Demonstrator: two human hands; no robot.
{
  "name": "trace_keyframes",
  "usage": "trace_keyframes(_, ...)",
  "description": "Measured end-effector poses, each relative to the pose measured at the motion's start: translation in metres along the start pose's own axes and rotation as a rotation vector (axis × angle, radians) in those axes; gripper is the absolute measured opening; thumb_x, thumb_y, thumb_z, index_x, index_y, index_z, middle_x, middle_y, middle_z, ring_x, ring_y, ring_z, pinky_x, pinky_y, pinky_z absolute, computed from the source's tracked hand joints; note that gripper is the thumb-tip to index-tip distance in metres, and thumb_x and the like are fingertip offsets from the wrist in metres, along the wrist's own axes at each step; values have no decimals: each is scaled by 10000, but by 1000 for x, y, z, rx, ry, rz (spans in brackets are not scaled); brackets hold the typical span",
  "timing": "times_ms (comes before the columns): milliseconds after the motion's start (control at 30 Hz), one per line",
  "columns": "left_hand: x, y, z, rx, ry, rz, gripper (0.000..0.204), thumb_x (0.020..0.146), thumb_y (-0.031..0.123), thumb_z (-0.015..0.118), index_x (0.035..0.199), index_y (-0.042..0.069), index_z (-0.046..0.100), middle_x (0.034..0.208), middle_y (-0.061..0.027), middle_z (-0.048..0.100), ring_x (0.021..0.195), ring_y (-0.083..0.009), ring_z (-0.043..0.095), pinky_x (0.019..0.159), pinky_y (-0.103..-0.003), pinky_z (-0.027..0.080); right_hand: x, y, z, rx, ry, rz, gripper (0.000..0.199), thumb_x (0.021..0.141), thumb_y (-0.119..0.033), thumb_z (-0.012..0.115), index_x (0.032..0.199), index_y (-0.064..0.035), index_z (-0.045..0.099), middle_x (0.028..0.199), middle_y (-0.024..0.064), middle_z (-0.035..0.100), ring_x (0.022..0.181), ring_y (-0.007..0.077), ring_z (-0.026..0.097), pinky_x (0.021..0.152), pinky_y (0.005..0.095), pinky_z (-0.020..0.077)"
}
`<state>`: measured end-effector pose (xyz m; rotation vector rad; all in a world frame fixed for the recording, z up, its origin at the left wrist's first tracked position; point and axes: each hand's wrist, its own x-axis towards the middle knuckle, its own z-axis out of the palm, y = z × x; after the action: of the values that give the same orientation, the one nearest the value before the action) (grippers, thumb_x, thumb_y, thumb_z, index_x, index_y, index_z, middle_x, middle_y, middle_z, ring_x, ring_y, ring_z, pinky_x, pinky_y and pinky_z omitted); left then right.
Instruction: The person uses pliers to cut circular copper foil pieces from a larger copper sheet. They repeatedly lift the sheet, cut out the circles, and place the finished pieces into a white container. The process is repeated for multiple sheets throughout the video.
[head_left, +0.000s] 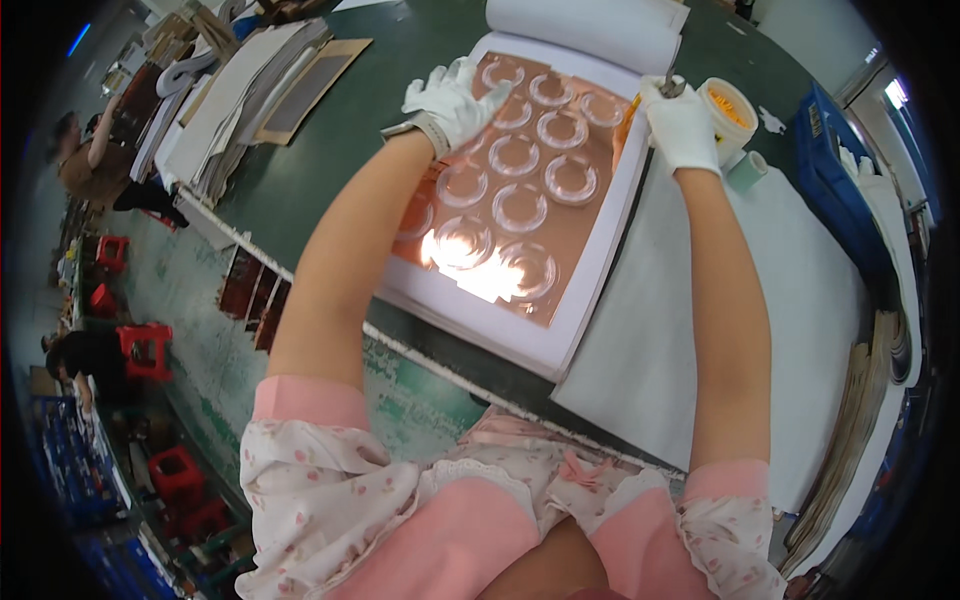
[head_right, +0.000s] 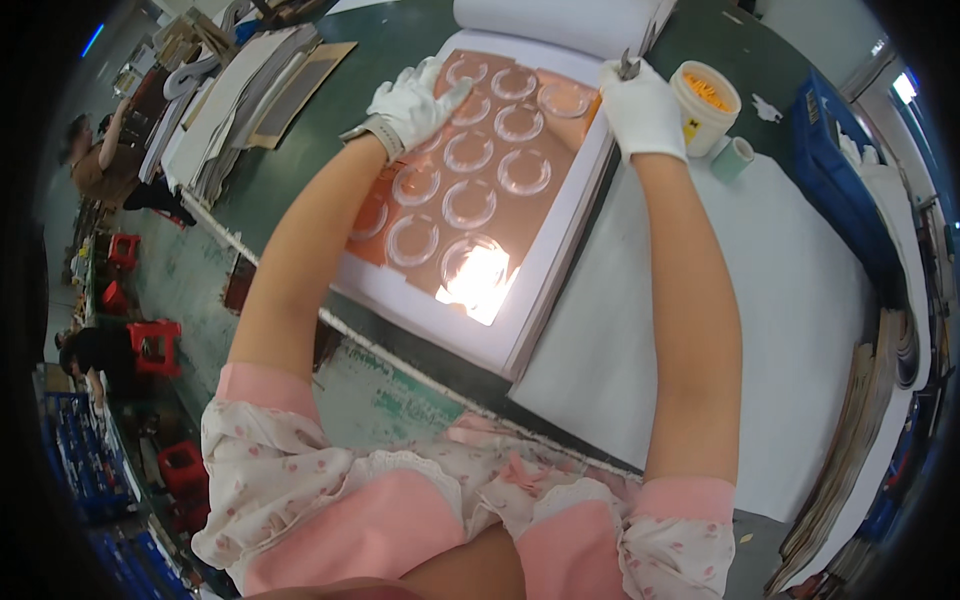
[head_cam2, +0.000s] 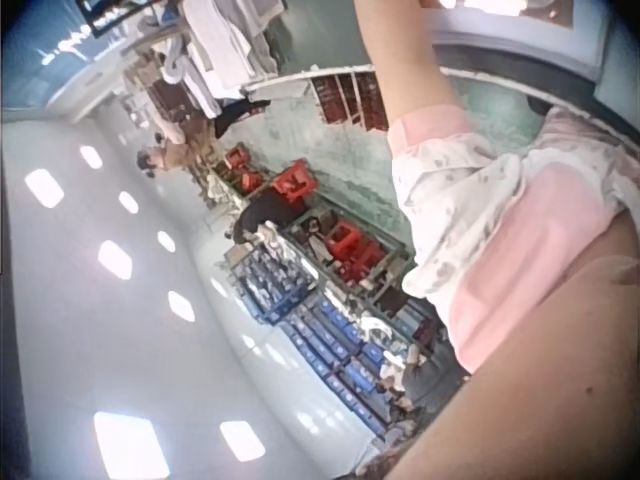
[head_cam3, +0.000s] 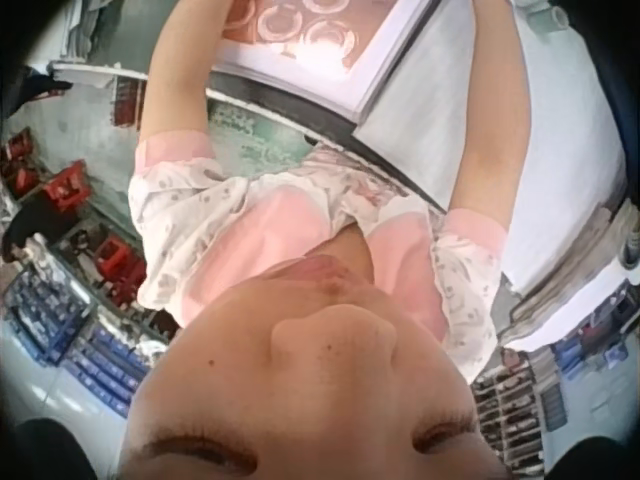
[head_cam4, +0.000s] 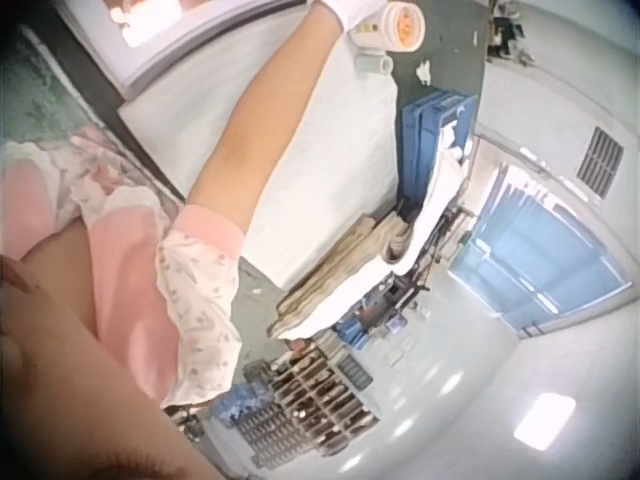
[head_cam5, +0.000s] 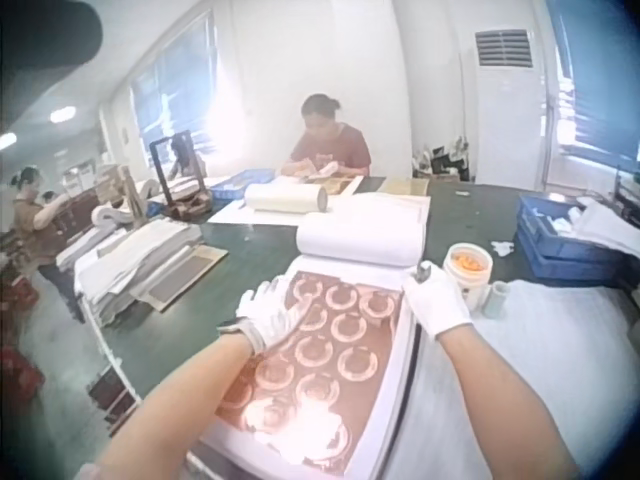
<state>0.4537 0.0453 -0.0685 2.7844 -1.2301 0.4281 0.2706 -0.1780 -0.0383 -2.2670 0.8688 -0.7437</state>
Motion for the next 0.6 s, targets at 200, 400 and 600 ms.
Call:
trace_keyframes(200,-65,-57,-40,278,-9,-30,488,842,191,442,1321,224,353,1258,-158,420,1142,-345,446,886,-444,426,-8,-12,-4,-3,73,-115,398,815,-408,453,940,-67,614,892,210,623,889,377,580,798,397,454)
trace_keyframes(400,-128,-46,-92,189,110,284,429,902,126,441,1317,85,341,1301,-193,388,1174,-334,439,961,-395,390,-62,-44,-65,450,45,28,296,808,-353,608,919,-79,617,740,38,605,511,79,522,441,237,369)
trace_keyframes(600,-196,39,-117,-275,142,405,566,734,209,717,1219,46,476,1198,-166,523,1138,-367,470,980,-403,368,-128,-7,-125,201,-228,177,271,829,-276,569,912,-19,587,675,38,566,521,107,573,428,234,419)
